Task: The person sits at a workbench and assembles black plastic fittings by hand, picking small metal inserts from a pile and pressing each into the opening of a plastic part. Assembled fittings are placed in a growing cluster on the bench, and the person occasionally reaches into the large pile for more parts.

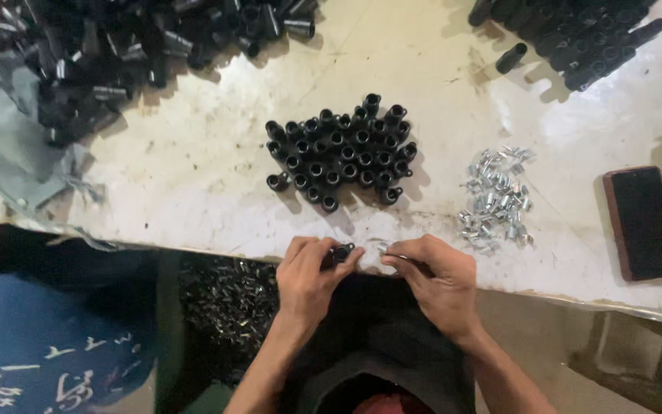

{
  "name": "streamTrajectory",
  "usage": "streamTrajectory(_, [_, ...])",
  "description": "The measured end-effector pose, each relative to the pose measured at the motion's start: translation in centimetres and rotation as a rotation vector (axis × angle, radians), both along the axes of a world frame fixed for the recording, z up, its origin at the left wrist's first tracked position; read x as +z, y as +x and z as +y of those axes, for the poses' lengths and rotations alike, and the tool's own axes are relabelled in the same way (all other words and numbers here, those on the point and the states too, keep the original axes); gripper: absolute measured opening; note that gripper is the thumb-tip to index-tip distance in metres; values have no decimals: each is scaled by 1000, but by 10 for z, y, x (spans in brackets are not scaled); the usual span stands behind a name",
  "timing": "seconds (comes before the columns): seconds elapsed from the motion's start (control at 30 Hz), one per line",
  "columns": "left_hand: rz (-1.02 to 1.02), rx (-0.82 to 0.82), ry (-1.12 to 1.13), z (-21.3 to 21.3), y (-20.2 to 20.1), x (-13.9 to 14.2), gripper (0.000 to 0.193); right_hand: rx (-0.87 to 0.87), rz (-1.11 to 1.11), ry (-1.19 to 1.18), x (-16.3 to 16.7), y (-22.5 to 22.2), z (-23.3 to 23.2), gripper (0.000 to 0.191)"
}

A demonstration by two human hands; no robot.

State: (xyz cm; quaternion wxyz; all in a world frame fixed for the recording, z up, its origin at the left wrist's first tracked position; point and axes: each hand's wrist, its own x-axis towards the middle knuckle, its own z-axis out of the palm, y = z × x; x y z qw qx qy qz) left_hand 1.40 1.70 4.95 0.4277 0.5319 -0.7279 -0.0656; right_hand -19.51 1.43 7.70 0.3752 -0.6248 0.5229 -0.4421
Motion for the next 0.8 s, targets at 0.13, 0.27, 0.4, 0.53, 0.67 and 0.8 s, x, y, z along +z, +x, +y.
streamTrajectory(0.13, [74,73,126,-3,-4,-15,64,20,-28,-51,2,27,-2,12])
streamTrajectory(0.27, [54,-56,112,2,9,0,57,44,102,-239,7,43,-8,18])
streamTrajectory(0.4, [76,-78,141,9,8,-1,54,164,466,-377,17,43,-13,23])
streamTrajectory(0.53, [88,-92,187,12,-3,4,55,388,489,-91,32,29,-31,30])
streamTrajectory(0.67, [72,4,223,8,12,25,51,208,426,392,43,6,-34,42])
streamTrajectory(0.8, [-145,385,234,-22,72,30,39,-176,892,-105,36,-28,-16,42])
